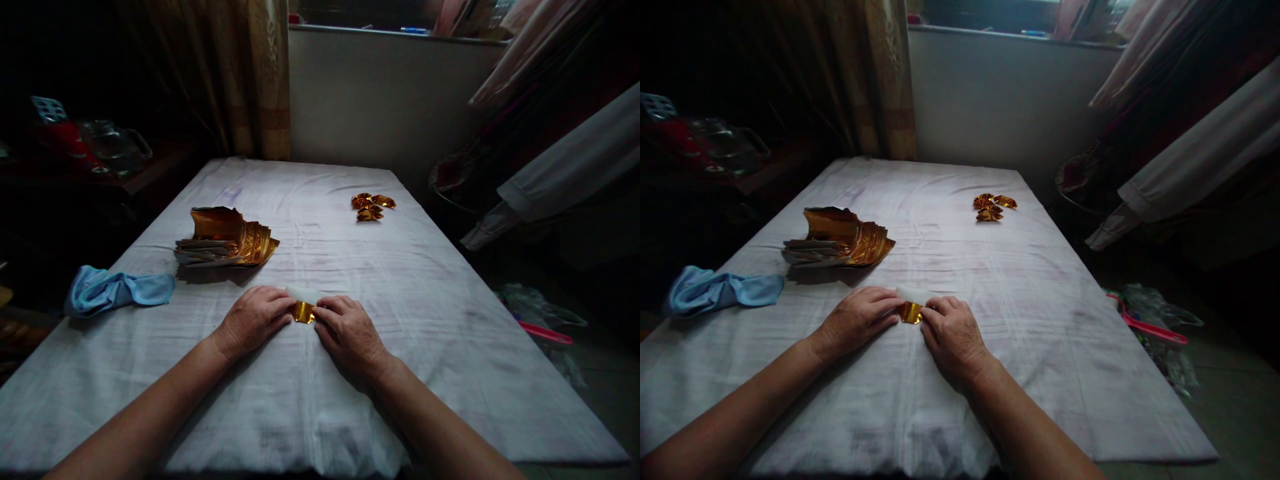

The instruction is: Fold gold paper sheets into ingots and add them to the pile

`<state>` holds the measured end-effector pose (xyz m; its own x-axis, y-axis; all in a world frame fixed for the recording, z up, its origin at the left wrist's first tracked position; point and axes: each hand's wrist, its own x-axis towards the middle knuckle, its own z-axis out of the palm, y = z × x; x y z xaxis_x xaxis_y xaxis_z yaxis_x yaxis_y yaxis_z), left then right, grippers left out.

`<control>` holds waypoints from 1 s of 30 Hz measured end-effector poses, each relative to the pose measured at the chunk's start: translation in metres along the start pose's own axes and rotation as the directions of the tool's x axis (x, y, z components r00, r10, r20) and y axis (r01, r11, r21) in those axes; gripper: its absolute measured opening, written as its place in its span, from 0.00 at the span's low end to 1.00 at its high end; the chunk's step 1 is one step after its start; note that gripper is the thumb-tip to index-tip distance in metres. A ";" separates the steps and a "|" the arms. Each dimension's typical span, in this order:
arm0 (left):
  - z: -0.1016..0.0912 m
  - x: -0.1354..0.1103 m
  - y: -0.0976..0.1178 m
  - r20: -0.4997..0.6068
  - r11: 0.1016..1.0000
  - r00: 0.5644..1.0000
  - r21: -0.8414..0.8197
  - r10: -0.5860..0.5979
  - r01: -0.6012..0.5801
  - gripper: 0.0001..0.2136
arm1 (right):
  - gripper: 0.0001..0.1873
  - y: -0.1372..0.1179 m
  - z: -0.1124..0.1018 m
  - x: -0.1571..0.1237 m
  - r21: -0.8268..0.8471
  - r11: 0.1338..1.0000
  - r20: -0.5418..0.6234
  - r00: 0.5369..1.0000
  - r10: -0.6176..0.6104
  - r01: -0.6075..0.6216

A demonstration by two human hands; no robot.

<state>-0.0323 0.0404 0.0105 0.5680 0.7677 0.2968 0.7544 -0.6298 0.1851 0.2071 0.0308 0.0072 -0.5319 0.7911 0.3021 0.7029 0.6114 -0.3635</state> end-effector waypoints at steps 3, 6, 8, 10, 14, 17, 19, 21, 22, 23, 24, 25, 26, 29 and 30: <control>-0.002 0.006 -0.004 0.029 0.997 0.997 0.044 0.070 -0.071 0.08 | 0.12 -0.001 0.000 0.001 0.015 1.000 -0.008 1.000 0.013 -0.013; -0.002 0.011 -0.005 0.029 0.977 0.986 0.134 0.164 -0.167 0.09 | 0.13 -0.001 0.000 0.001 0.030 0.999 -0.005 1.000 0.027 -0.027; -0.001 0.013 -0.006 0.022 0.953 0.972 0.190 0.235 -0.235 0.10 | 0.14 -0.001 0.000 0.001 0.037 0.998 -0.004 0.999 0.041 -0.041; 0.000 0.014 -0.007 0.000 0.936 0.961 0.226 0.277 -0.270 0.10 | 0.14 -0.001 0.001 0.001 0.045 0.998 -0.006 0.999 0.046 -0.046; 0.003 0.015 -0.008 -0.048 0.928 0.951 0.239 0.307 -0.287 0.10 | 0.14 0.000 0.004 0.001 0.049 0.998 -0.036 0.999 0.041 -0.039; 0.005 0.017 -0.007 -0.079 0.933 0.952 0.238 0.296 -0.271 0.09 | 0.11 0.000 0.006 0.002 0.039 0.999 -0.059 0.998 0.038 -0.035; 0.006 0.017 -0.007 -0.097 0.943 0.958 0.224 0.271 -0.245 0.09 | 0.08 0.002 0.008 0.002 0.026 0.999 -0.079 0.996 0.039 -0.037; 0.007 0.016 -0.006 -0.109 0.958 0.966 0.194 0.236 -0.212 0.08 | 0.08 0.004 0.010 0.003 -0.001 0.999 -0.097 0.995 0.039 -0.039; 0.008 0.015 -0.006 -0.115 0.966 0.970 0.172 0.212 -0.191 0.08 | 0.08 0.005 0.011 0.004 -0.019 0.999 -0.104 0.994 0.038 -0.040; 0.008 0.014 -0.005 -0.120 0.976 0.976 0.145 0.182 -0.164 0.07 | 0.08 0.006 0.012 0.004 -0.039 0.998 -0.107 0.994 0.036 -0.041; 0.008 0.013 -0.004 -0.125 0.985 0.981 0.114 0.147 -0.133 0.07 | 0.08 0.007 0.012 0.004 -0.058 0.998 -0.107 0.994 0.034 -0.040; 0.008 0.012 -0.003 -0.125 0.992 0.986 0.081 0.111 -0.102 0.07 | 0.08 0.007 0.013 0.005 -0.072 0.997 -0.105 0.994 0.033 -0.041; 0.008 0.010 -0.002 -0.122 0.996 0.989 0.049 0.079 -0.074 0.07 | 0.08 0.008 0.013 0.004 -0.081 0.996 -0.103 0.994 0.032 -0.040; 0.008 0.007 0.002 -0.097 0.999 0.995 -0.032 0.013 -0.017 0.07 | 0.09 0.007 0.012 0.003 -0.082 0.996 -0.093 0.995 0.039 -0.046; 0.008 0.006 0.003 -0.090 0.998 0.996 -0.057 -0.003 -0.002 0.07 | 0.09 0.007 0.011 0.003 -0.076 0.996 -0.087 0.995 0.049 -0.056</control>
<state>-0.0241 0.0445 0.0055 0.5336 0.7561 0.3790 0.7336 -0.6368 0.2374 0.2047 0.0374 -0.0042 -0.4536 0.8153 0.3598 0.7654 0.5632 -0.3113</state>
